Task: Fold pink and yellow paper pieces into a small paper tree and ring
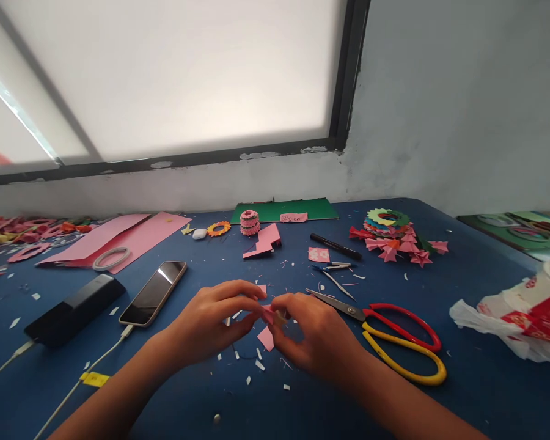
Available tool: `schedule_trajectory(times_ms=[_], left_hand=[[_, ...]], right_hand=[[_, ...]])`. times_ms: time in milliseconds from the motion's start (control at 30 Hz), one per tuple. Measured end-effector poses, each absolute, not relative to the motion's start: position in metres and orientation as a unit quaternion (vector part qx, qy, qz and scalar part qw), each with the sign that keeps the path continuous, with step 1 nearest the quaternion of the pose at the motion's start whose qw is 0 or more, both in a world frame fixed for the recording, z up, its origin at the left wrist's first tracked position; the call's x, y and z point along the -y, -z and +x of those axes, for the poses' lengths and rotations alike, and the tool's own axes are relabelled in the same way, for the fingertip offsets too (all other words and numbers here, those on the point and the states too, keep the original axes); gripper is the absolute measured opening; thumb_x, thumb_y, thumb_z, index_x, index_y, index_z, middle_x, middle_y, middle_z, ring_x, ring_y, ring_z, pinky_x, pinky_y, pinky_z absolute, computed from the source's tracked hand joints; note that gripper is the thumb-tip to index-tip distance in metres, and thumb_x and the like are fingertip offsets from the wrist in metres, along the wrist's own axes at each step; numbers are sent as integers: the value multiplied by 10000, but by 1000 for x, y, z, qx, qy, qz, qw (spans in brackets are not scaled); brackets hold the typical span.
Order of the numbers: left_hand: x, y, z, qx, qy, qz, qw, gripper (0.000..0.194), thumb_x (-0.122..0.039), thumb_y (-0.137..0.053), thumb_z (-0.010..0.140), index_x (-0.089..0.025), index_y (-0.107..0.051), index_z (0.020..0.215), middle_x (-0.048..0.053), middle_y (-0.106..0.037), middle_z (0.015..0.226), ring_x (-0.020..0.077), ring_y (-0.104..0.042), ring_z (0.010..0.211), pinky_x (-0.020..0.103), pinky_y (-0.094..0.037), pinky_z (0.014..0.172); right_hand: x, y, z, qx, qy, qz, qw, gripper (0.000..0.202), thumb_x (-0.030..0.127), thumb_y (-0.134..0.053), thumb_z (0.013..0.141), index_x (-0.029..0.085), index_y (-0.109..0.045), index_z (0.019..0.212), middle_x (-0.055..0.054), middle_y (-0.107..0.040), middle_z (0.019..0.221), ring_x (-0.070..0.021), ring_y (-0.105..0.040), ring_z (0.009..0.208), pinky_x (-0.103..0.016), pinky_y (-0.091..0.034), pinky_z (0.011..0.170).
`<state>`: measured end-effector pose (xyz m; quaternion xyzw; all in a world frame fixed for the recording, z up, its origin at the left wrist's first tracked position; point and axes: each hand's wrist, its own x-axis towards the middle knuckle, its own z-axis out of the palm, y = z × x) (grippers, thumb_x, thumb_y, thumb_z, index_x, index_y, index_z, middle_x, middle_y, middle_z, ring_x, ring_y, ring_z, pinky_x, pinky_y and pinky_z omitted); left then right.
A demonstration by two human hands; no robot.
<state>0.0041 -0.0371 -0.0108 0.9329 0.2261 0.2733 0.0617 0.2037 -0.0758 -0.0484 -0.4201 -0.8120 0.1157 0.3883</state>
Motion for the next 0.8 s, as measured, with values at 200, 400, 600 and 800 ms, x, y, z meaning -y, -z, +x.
schedule_trajectory(times_ms=[200,400,600,800], left_hand=[[37,10,2,-176,-289,940,-42,141,-148,-547,881,-196,-655,958,47,-705,980,152,-696,809,282,-588,733],[37,12,5,-182,-326,927,-48,119,-195,-585,883,-198,-648,984,51,-688,1017,150,-685,841,244,-593,637],[38,14,0,-132,-317,926,-157,125,-185,-574,897,-151,-612,1011,61,-691,1009,177,-686,862,286,-604,657],[44,11,4,-163,-345,924,-5,152,-108,-573,853,-200,-633,959,72,-637,1066,175,-684,879,286,-603,675]], right_hand=[[77,45,203,796,-134,-417,419,66,240,-513,892,205,-568,883,-17,-691,732,-152,-652,641,-283,-501,651],[72,53,202,784,-49,-334,520,108,152,-570,864,200,-567,960,-24,-707,780,-146,-671,680,-252,-536,640],[71,56,202,785,-29,-324,527,125,124,-577,851,207,-561,944,-14,-707,789,-140,-674,684,-254,-536,642],[72,57,202,789,-5,-288,543,182,95,-593,832,209,-563,971,-37,-709,835,-139,-686,762,-253,-562,716]])
